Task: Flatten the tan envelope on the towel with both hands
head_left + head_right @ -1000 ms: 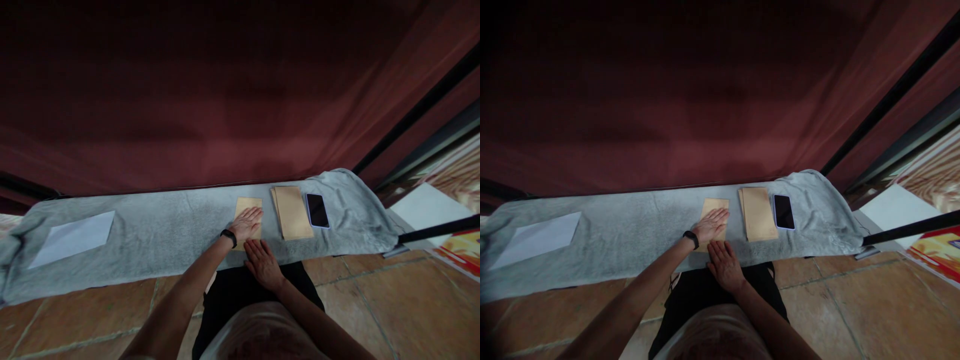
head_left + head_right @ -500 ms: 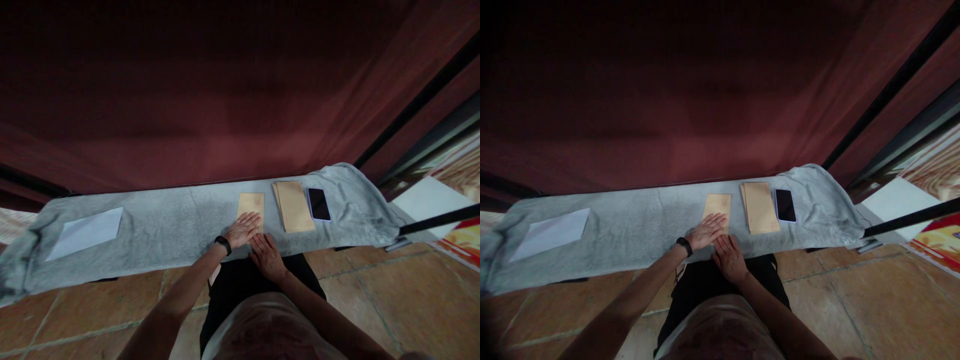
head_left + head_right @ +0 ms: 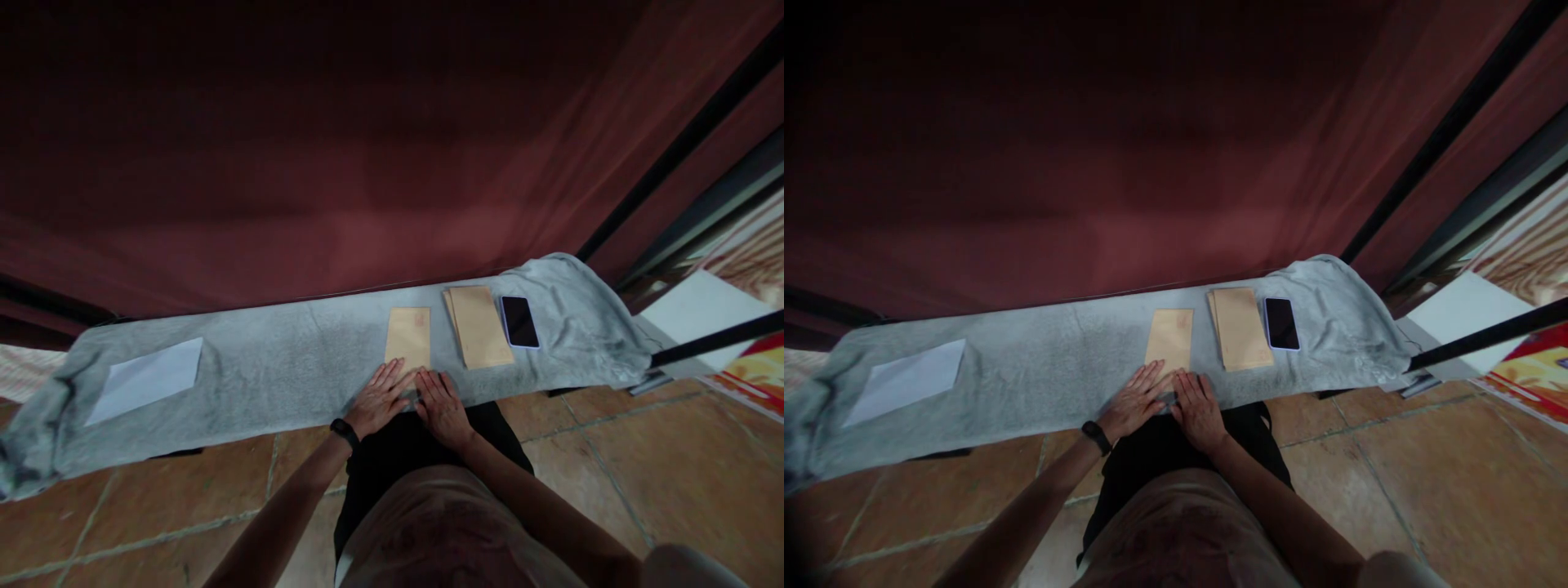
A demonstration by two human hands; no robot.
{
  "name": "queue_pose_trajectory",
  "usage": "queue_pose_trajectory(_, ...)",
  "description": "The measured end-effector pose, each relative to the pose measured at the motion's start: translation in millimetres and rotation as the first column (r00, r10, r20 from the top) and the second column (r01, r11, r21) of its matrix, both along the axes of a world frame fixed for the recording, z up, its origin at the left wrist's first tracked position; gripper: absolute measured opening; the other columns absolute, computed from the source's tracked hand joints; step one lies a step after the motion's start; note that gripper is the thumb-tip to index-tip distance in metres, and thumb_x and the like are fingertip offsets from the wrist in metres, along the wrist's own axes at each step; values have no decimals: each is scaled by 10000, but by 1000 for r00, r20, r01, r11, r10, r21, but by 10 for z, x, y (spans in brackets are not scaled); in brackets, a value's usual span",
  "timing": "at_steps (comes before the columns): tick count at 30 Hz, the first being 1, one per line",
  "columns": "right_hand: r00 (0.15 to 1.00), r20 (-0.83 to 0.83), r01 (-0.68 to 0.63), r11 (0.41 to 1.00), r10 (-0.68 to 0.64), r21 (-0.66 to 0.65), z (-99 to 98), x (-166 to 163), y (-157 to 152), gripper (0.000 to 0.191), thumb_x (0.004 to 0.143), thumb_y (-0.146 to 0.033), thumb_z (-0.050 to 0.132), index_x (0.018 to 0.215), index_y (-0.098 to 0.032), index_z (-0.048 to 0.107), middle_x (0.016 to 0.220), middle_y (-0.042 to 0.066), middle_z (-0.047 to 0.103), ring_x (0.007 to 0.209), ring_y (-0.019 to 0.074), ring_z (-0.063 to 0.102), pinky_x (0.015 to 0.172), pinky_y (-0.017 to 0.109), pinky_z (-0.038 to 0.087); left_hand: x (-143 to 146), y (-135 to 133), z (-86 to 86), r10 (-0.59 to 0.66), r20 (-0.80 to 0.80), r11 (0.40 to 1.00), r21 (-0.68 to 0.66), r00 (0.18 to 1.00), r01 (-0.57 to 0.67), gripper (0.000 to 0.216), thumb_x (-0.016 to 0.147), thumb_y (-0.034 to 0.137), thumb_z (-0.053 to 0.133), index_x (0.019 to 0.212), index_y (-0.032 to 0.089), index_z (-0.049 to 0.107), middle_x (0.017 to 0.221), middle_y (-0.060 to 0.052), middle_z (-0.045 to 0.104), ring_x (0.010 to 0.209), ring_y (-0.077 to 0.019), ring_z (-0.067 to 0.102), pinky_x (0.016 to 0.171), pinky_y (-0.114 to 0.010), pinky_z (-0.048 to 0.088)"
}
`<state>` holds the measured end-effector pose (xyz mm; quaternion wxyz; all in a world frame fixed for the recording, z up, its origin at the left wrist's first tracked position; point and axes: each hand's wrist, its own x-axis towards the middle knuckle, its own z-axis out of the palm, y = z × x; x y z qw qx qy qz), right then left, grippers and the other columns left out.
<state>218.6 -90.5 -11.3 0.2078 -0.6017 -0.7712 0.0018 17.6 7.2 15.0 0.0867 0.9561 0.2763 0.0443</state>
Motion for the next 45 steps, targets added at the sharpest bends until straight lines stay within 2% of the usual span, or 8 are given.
queue_pose_trajectory(6,999,-5,47,999,-47,-17,45,5,-32,573,1013,-345,415,1517,-87,326,1538,171,405,1436,277,353,1189,501,261,-103,-129,-46,103,9,994,33,995,-104,561,1014,452,385,1542,280,303,1639,-70,185,1503,-232,194,1221,-437,199)
queue_pose_trajectory(12,992,-13,-129,991,129,-43,85,-138,-54,593,997,-371,446,1512,-97,341,1553,139,392,1442,248,344,1202,446,280,10,-262,-36,156,25,986,62,987,-158,568,1020,385,335,1555,204,274,1620,-73,249,1503,-216,194,1237,-431,155)
queue_pose_trajectory(19,996,20,-90,995,91,-39,58,-1,-136,589,1003,-370,430,1505,-72,348,1550,167,386,1438,263,352,1194,456,294,-54,-382,-150,309,80,948,58,948,-314,606,1005,414,350,1551,164,268,1600,-122,293,1484,-247,256,1209,-443,246)
queue_pose_trajectory(28,1000,0,17,1000,-17,8,86,-60,-114,487,998,-324,439,1416,-82,498,1461,169,512,1350,278,470,1175,467,307,220,-429,-124,587,276,803,-78,761,-591,480,962,284,419,1432,188,449,1378,-138,567,1291,-298,502,1065,-472,423)
queue_pose_trajectory(33,998,-7,56,998,-56,-10,110,-85,7,400,974,-275,470,1323,-128,598,1372,145,601,1272,275,529,1105,446,364,313,-230,-171,704,429,693,-239,566,-680,585,824,240,603,1393,194,478,1100,-112,640,1049,-281,604,943,-450,498)
queue_pose_trajectory(36,997,16,80,996,-79,-49,154,-102,57,418,967,-295,486,1342,-131,575,1361,151,605,1209,288,558,1031,440,414,294,-60,-202,799,448,595,-495,401,-633,615,747,197,641,1348,193,513,800,2,595,758,-184,607,771,-350,530)
queue_pose_trajectory(39,993,14,114,992,-113,-56,220,-132,101,509,952,-326,518,1417,-122,493,1388,167,577,1167,305,569,981,443,449,354,-3,-119,862,427,507,-753,275,-420,584,730,222,656,1299,156,547,649,69,501,586,-115,520,635,-259,484)
queue_pose_trajectory(45,960,-212,179,983,-184,-43,389,-1,232,464,945,-145,441,1402,-186,508,1280,139,633,1111,239,613,933,360,518,745,-245,277,835,493,525,-846,245,-89,585,778,395,703,1305,177,573,731,38,578,669,-111,561,691,-242,491)
